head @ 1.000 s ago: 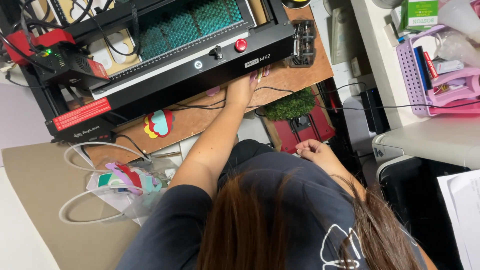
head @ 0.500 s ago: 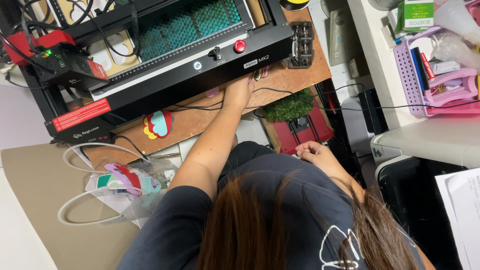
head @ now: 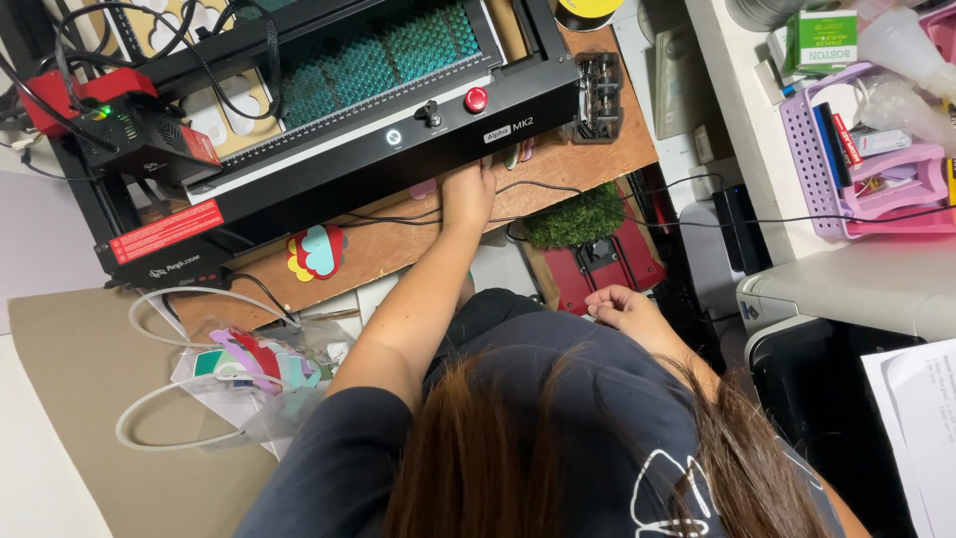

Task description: The person assembles small flower-shaped decorative pieces by placing them onto a cardboard backing inside a 3D printer enclosure. They handle multiple colored pieces, align them in rows, and occasionally refer to a printed list on the desk.

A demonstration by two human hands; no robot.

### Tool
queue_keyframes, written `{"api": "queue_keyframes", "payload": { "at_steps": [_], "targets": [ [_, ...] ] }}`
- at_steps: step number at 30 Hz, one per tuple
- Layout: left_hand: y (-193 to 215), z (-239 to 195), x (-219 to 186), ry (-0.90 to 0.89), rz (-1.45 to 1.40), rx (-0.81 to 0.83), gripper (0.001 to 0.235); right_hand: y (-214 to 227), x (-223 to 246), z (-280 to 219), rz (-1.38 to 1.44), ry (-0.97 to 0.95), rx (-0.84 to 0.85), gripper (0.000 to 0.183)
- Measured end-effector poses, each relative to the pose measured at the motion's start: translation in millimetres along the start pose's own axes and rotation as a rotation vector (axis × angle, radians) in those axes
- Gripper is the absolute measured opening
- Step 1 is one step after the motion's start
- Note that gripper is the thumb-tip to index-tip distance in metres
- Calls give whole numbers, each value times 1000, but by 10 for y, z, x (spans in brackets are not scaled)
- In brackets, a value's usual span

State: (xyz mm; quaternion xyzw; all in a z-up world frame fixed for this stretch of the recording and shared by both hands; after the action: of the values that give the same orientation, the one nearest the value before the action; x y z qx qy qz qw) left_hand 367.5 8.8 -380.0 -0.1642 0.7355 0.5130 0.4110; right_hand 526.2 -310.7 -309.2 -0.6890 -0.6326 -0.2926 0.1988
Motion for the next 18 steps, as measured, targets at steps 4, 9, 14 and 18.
{"api": "queue_keyframes", "payload": {
  "at_steps": [4, 9, 14, 18],
  "targets": [
    [231, -287, -234, -2, -6, -29, 22, -16, 485, -177, -245, 61, -63, 21],
    [330, -1025, -766, 10, -740, 237, 54, -195, 1666, -651, -660, 588, -150, 74],
    [443, -1312, -1267, -24, -755, 425, 54, -233, 1904, -585, -806, 834, -218, 40],
    [905, -1431, -1553, -161, -435, 399, 51, -35, 1909, -592, 36, 732, -49, 16]
  ]
}}
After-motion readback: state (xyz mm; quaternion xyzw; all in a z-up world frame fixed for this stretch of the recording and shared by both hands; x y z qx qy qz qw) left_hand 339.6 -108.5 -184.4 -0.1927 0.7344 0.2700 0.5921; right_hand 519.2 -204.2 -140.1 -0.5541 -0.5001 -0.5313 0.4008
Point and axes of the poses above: each hand's wrist, its own z-axis towards the middle knuckle, its own y-axis out of the back of the hand, x = y × z, the point moved 4 cm from there along z, towards the middle knuckle, and after that the axes turned 11 degrees about x, right-handed, at the moved point
